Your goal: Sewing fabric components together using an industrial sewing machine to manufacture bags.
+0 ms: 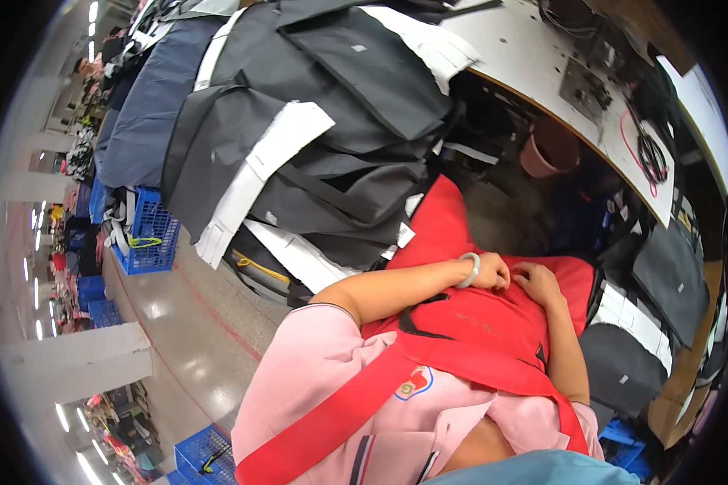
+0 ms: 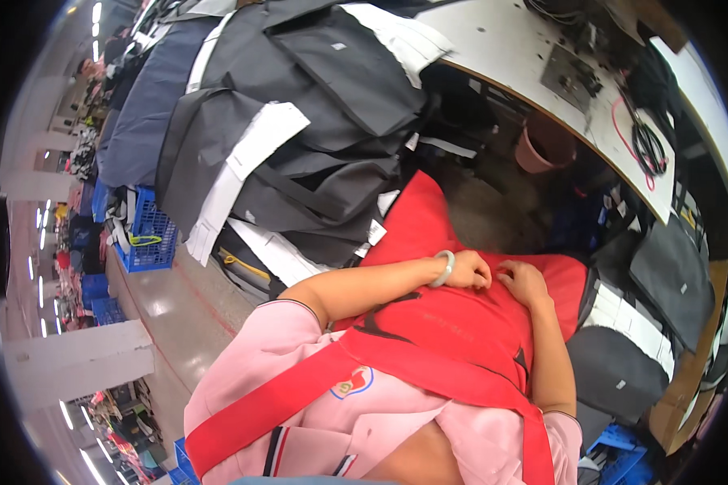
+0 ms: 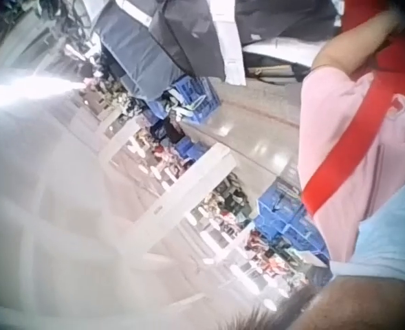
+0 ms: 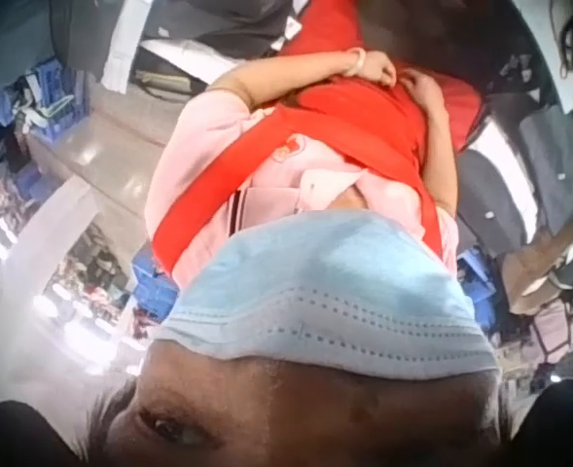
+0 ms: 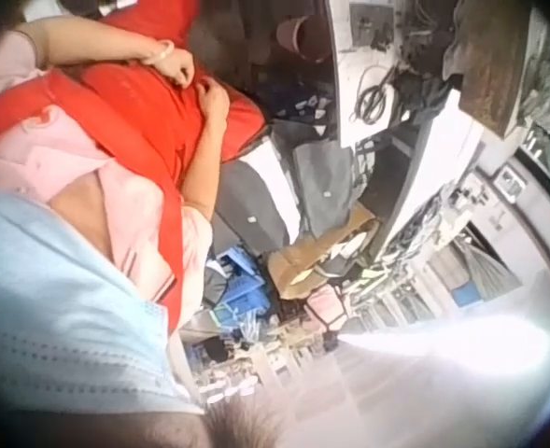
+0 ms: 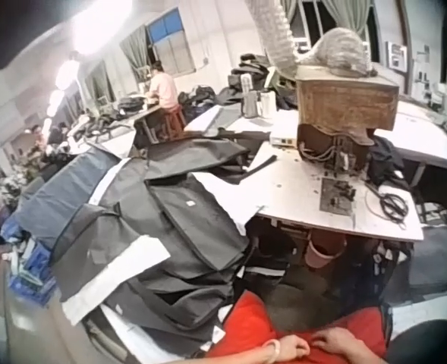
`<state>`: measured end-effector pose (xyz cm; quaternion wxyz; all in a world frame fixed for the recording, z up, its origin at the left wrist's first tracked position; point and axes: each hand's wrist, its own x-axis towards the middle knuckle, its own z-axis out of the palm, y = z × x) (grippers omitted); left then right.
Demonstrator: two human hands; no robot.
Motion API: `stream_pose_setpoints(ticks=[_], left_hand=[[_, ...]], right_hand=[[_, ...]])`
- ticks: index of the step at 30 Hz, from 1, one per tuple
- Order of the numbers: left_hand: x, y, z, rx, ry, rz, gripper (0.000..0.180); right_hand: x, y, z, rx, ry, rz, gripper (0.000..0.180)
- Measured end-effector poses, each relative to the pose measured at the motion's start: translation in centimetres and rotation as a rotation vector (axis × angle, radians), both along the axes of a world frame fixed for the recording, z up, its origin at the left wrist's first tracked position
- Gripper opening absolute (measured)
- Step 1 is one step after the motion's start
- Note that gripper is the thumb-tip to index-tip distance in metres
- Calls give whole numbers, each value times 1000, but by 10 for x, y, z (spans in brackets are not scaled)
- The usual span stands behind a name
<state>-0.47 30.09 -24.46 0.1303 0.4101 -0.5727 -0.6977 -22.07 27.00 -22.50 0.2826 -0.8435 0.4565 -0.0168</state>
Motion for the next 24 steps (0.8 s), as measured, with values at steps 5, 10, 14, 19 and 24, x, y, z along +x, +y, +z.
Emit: stream_pose_setpoints(ticks=[5, 10, 14, 19, 24], left_hand=[[2, -1, 12, -67, -1, 32, 14], [33, 4, 44, -527, 25, 204, 14], [96, 6, 118, -590, 148, 430, 14], [166, 11, 175, -739, -82, 673, 10], [193, 23, 167, -514, 43, 735, 14]], right_hand=[[-14, -14, -26, 261, -181, -247, 23], [-2, -13, -22, 309, -213, -318, 22], [-9, -14, -34, 253, -178, -285, 21], [-12, -17, -38, 219, -168, -250, 21], [-10, -17, -39, 249, -84, -245, 22]])
